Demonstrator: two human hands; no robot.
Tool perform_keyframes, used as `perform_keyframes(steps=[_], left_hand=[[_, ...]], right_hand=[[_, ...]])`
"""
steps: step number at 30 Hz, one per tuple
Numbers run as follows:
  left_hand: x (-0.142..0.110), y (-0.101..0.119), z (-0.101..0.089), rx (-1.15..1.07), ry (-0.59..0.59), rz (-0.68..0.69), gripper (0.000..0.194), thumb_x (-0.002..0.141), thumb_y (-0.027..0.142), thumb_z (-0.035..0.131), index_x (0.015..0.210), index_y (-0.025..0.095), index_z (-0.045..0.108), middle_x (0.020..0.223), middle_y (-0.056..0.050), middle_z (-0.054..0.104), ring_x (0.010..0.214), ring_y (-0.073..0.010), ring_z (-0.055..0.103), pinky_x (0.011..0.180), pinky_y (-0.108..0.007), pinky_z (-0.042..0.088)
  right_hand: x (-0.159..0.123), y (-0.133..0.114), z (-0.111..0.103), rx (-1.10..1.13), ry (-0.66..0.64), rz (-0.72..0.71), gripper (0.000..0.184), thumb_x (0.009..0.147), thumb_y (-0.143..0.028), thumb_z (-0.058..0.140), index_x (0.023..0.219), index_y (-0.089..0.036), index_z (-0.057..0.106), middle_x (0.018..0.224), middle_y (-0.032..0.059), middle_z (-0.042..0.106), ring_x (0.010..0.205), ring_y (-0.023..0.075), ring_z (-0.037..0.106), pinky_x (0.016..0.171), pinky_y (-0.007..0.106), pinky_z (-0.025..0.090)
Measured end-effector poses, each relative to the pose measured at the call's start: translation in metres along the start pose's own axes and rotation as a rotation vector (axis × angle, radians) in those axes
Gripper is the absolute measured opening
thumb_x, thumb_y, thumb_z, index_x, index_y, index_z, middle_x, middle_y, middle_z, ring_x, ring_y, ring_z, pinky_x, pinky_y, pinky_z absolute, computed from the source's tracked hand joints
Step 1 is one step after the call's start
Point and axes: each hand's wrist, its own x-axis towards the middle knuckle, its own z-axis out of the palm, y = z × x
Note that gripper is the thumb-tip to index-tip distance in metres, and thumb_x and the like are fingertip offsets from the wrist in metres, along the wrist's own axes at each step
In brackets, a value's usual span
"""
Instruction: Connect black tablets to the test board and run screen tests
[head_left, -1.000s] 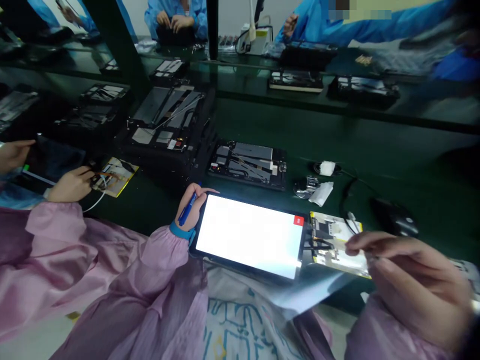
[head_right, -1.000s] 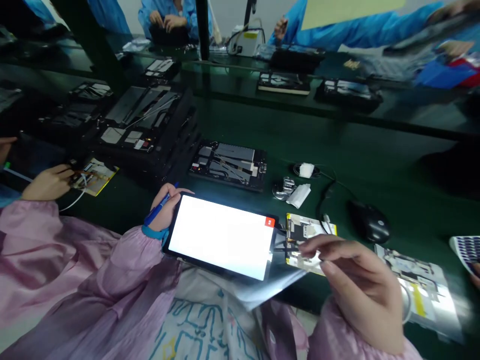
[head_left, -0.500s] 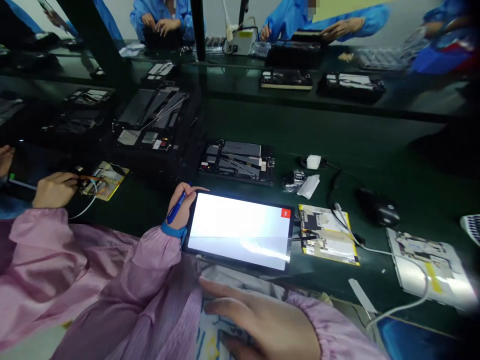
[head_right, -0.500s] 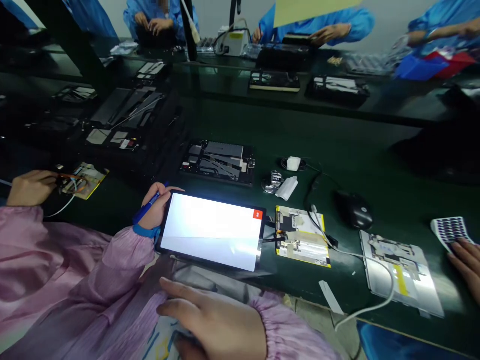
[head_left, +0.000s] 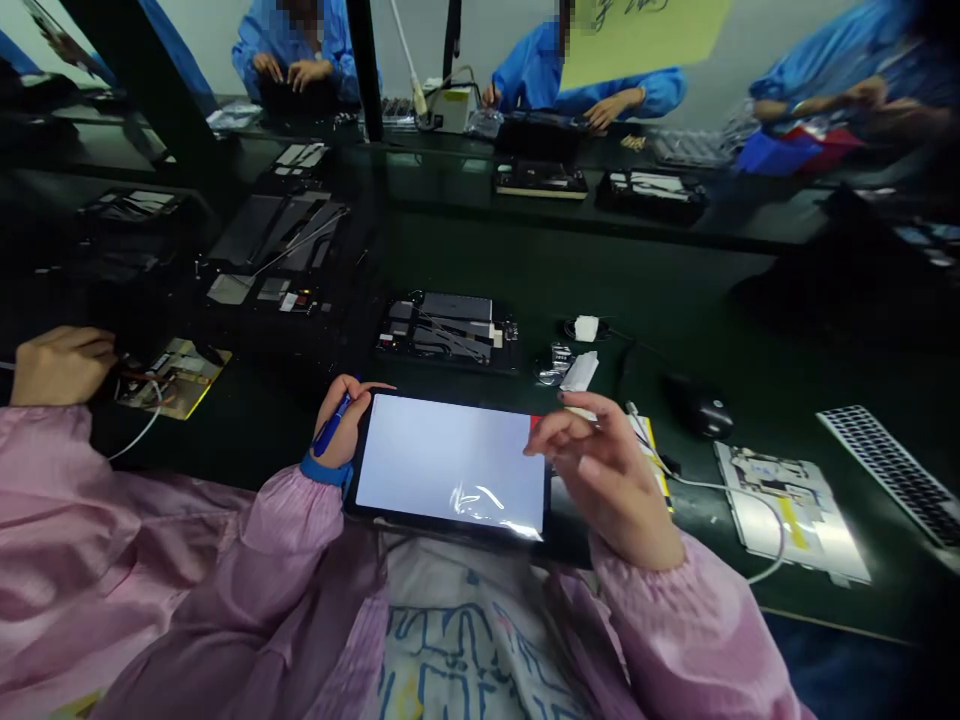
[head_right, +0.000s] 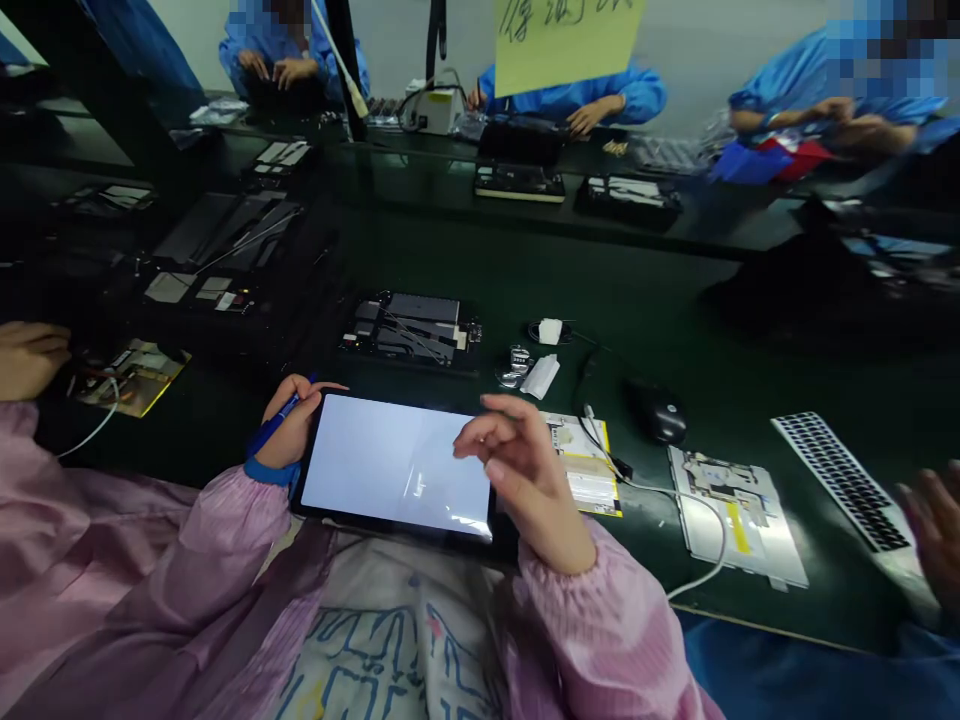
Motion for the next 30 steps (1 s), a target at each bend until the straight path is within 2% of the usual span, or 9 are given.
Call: perform_keyframes(steps=[3, 8, 15, 22, 30], left_hand=[[0.001, -0.001, -0.001, 0.013, 0.003, 0.009, 0.024, 0.079, 0.029, 0.057, 0.075, 0.022, 0.034, 0.092, -0.005, 0.072, 0.085, -0.0223, 0.066, 0.072, -0.033, 0.046], [0.001, -0.003, -0.002, -0.012, -0.006, -0.005, 0.025, 0.079, 0.028, 0.057, 0.076, 0.022, 0.033, 0.094, -0.004, 0.072, 0.079, -0.0199, 0.066, 0.07, -0.031, 0.046], [0.002, -0.003, -0.003, -0.015, -0.012, -0.007, 0.024, 0.079, 0.028, 0.056, 0.076, 0.023, 0.033, 0.09, -0.001, 0.071, 0.08, -0.0197, 0.066, 0.07, -0.031, 0.046], [0.003, -0.007, -0.004, -0.025, -0.012, -0.027, 0.026, 0.077, 0.028, 0.058, 0.076, 0.022, 0.032, 0.094, -0.004, 0.071, 0.081, -0.0208, 0.066, 0.069, -0.031, 0.046], [0.002, -0.005, -0.002, 0.006, -0.005, 0.019, 0.025, 0.077, 0.029, 0.058, 0.075, 0.022, 0.033, 0.088, -0.004, 0.071, 0.079, -0.0213, 0.065, 0.072, -0.033, 0.045]], right_hand=[[0.024, -0.002, -0.016, 0.066, 0.085, 0.07, 0.041, 0.079, -0.049, 0.052, 0.113, -0.029, 0.041, 0.081, 0.0014, 0.057, 0.073, 0.0187, 0.058, 0.073, 0.04, 0.051], [0.058, -0.006, -0.039, 0.135, 0.117, 0.181, 0.031, 0.081, -0.046, 0.045, 0.105, -0.027, 0.05, 0.078, 0.0008, 0.058, 0.069, 0.0172, 0.059, 0.074, 0.039, 0.052], [0.091, -0.009, -0.055, 0.309, 0.171, 0.18, 0.029, 0.077, -0.049, 0.051, 0.092, -0.025, 0.056, 0.075, 0.0002, 0.06, 0.07, 0.0159, 0.059, 0.069, 0.033, 0.052], [0.102, -0.009, -0.053, 0.34, 0.18, 0.185, 0.026, 0.079, -0.049, 0.051, 0.089, -0.025, 0.055, 0.071, -0.0003, 0.058, 0.069, 0.0154, 0.058, 0.066, 0.031, 0.051], [0.096, -0.017, -0.054, 0.374, 0.211, 0.172, 0.025, 0.079, -0.049, 0.051, 0.086, -0.026, 0.057, 0.071, -0.0002, 0.059, 0.066, 0.0153, 0.057, 0.063, 0.031, 0.051]])
